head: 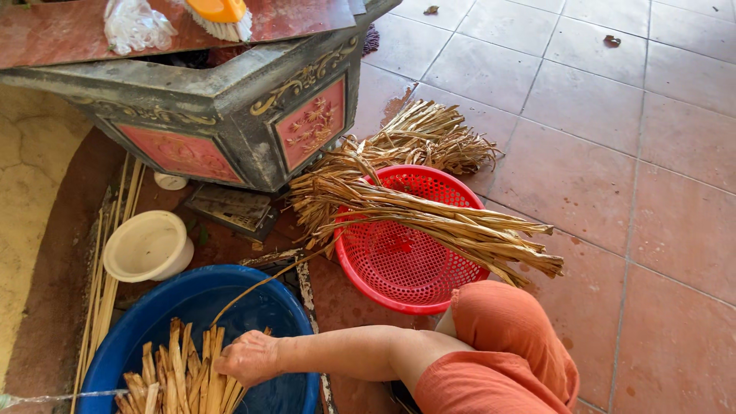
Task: The person washes and peels long, thin, dried plant strips under running water. They remove outer layers by hand and place the cleaned strips into a red basket. The task is performed continuously over the duration of the clip.
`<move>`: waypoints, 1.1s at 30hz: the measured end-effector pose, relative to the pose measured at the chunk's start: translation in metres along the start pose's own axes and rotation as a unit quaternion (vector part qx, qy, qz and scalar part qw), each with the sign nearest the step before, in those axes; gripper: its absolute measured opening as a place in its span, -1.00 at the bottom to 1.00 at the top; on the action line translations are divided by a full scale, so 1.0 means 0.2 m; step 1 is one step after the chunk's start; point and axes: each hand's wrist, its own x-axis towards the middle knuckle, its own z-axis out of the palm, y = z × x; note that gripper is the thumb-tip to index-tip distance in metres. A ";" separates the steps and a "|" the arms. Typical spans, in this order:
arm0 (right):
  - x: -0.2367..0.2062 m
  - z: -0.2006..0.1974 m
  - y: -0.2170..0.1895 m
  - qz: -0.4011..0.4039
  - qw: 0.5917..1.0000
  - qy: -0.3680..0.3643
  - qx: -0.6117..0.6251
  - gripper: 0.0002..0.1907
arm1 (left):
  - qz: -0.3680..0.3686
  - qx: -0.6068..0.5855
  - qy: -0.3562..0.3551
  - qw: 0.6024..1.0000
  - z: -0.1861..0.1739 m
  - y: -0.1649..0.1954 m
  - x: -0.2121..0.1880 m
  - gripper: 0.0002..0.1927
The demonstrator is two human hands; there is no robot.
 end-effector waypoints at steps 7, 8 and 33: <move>0.00 0.10 0.01 -0.042 0.998 0.024 0.032 -0.78 | 0.079 -0.229 0.052 0.969 -0.07 -0.18 -0.19 -0.47; 0.00 0.11 0.01 -0.057 0.998 -0.003 0.018 -0.81 | 0.098 -0.289 0.059 0.951 -0.08 -0.17 -0.23 -0.47; 0.10 -0.33 -0.22 -0.104 0.994 0.029 0.035 -0.98 | -0.018 -0.633 -0.147 0.760 -0.12 0.13 -0.56 -0.76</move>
